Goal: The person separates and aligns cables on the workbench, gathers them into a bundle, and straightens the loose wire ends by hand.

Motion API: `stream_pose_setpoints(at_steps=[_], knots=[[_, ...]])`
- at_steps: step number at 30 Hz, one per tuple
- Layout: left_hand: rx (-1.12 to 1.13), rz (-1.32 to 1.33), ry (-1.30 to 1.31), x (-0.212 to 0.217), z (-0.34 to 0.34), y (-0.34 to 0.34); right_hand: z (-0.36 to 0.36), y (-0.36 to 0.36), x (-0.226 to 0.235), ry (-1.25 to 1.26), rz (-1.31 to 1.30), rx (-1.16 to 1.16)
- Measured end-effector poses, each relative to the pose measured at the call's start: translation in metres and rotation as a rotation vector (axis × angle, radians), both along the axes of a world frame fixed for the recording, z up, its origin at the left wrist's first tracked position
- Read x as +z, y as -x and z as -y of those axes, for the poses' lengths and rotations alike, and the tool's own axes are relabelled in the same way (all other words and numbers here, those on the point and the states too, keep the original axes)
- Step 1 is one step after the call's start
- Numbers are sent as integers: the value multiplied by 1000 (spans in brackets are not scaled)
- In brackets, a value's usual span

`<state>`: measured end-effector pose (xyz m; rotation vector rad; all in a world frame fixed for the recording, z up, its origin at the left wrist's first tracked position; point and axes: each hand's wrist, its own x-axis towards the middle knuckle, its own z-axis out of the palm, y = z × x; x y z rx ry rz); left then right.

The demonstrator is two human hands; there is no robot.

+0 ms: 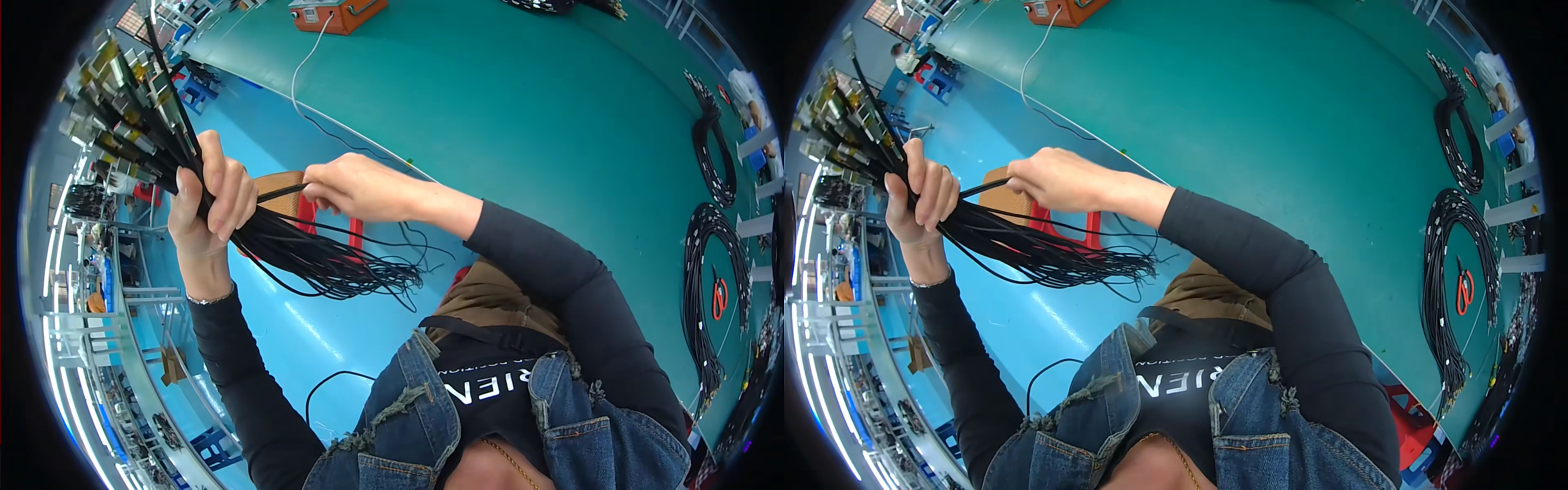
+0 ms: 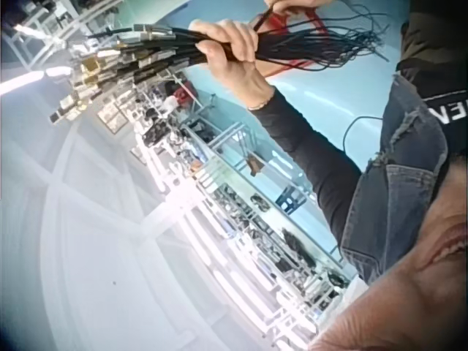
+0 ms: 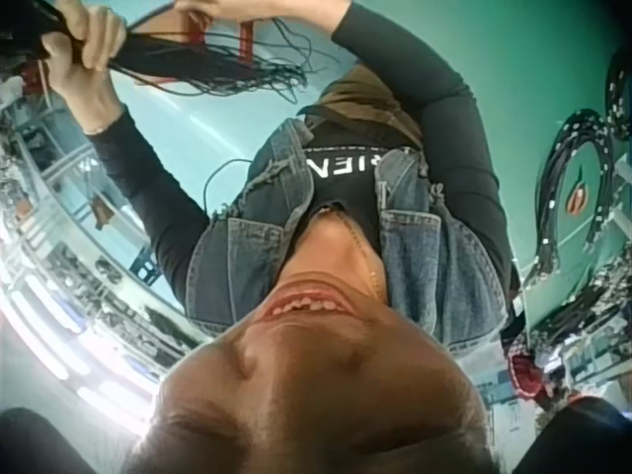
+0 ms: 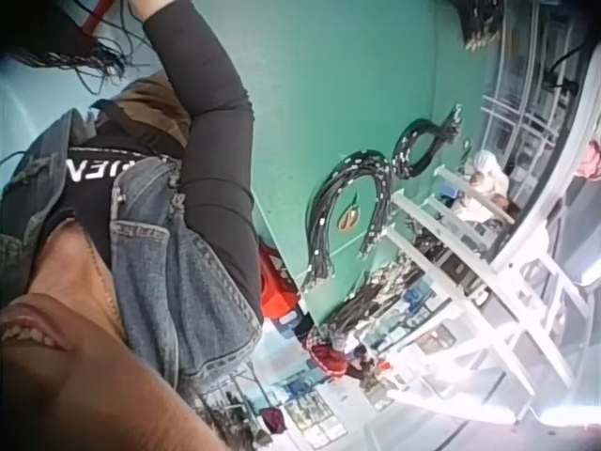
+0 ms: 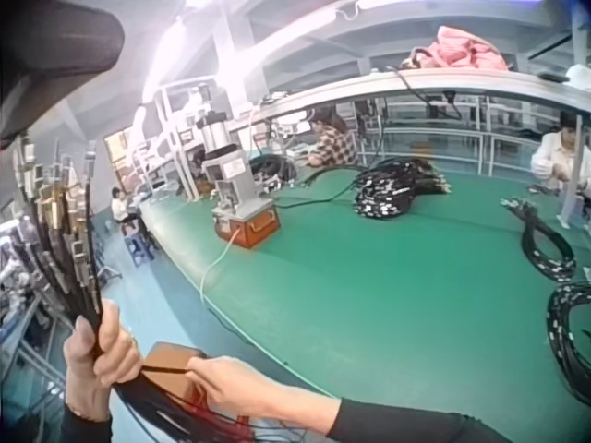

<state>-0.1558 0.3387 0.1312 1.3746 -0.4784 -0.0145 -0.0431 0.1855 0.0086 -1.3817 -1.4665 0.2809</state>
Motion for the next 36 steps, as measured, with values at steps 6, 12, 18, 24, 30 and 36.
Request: stream_pose_setpoints(at_steps=[6,12,18,24,30,36], knots=[[183,3,-2,9,-6,20,7,19,-36,251,137,-78],[232,135,47,54,2,18,12,8,-140,539,-55,-133],[460,195,45,71,-4,35,8,19,-76,43,-327,-176],[412,227,122,61,6,16,26,29,-28,280,-486,403],[202,264,-105,67,9,19,34,-9,-12,106,-313,-21],[-76,244,-166,80,5,14,8,9,-1,55,-593,178]])
